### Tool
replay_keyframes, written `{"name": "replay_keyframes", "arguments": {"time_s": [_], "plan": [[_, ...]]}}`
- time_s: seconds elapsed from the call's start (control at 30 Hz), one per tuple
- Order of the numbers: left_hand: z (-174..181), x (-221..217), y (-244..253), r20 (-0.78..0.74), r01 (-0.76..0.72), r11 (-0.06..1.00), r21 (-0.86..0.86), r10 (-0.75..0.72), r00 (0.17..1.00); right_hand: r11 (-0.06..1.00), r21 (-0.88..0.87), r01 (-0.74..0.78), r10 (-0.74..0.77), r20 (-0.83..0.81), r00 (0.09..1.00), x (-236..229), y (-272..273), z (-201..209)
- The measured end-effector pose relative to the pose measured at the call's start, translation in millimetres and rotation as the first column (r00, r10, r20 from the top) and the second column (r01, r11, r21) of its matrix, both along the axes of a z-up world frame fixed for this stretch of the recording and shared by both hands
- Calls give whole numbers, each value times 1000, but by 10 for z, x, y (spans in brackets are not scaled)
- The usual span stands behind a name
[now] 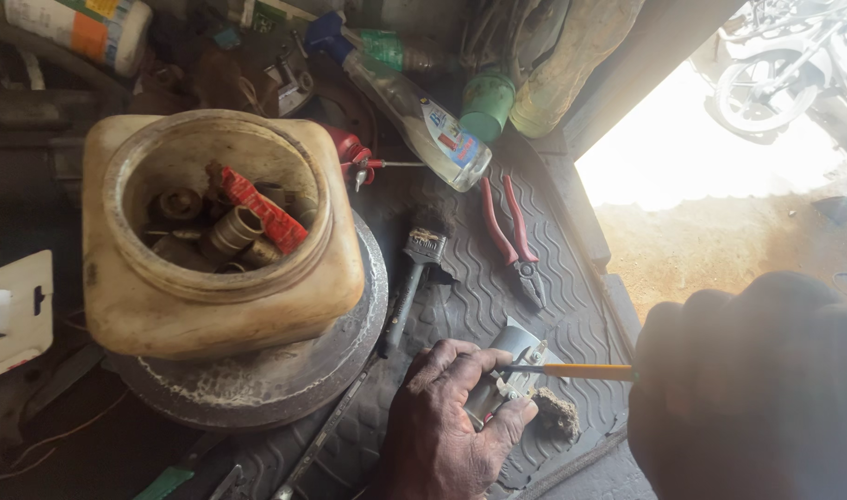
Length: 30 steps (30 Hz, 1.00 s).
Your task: The person disassembles a small electromechanical component by hand and with a screwdriver, removing screws and separating parts on a workbench.
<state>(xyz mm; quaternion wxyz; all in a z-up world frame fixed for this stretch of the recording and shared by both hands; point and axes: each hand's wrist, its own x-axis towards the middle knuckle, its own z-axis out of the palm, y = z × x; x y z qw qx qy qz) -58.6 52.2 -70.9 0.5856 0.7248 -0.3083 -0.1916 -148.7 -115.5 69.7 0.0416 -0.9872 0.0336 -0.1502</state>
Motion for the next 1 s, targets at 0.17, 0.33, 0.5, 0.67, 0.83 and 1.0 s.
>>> {"name": "replay_keyframes", "arguments": {"time_s": [0.17, 0.33, 0.5, 0.67, 0.83, 1.0], "plan": [[0, -1, -13, -1, -5, 1000, 16, 5, 1000, 1000, 0, -8, 8, -9, 1000, 19, 42, -9], [-11, -5, 12, -11, -18, 999, -30, 18, 1000, 1000, 12, -17, 17, -32, 999, 31, 74, -33], [45, 13, -27, -130, 11, 999, 41, -6, 991, 1000, 8, -4, 4, -36, 999, 2, 50, 0], [96, 28, -24, -193, 31, 995, 98, -12, 981, 1000, 5, -8, 8, -35, 999, 0, 59, 21], [83, 28, -13, -106, 10, 1000, 27, -7, 994, 1000, 3, -8, 8, -35, 999, 0, 74, 23], [57, 39, 6, -24, 12, 998, -56, -13, 1000, 1000, -1, -4, 4, -28, 1000, 0, 89, 36]]}}
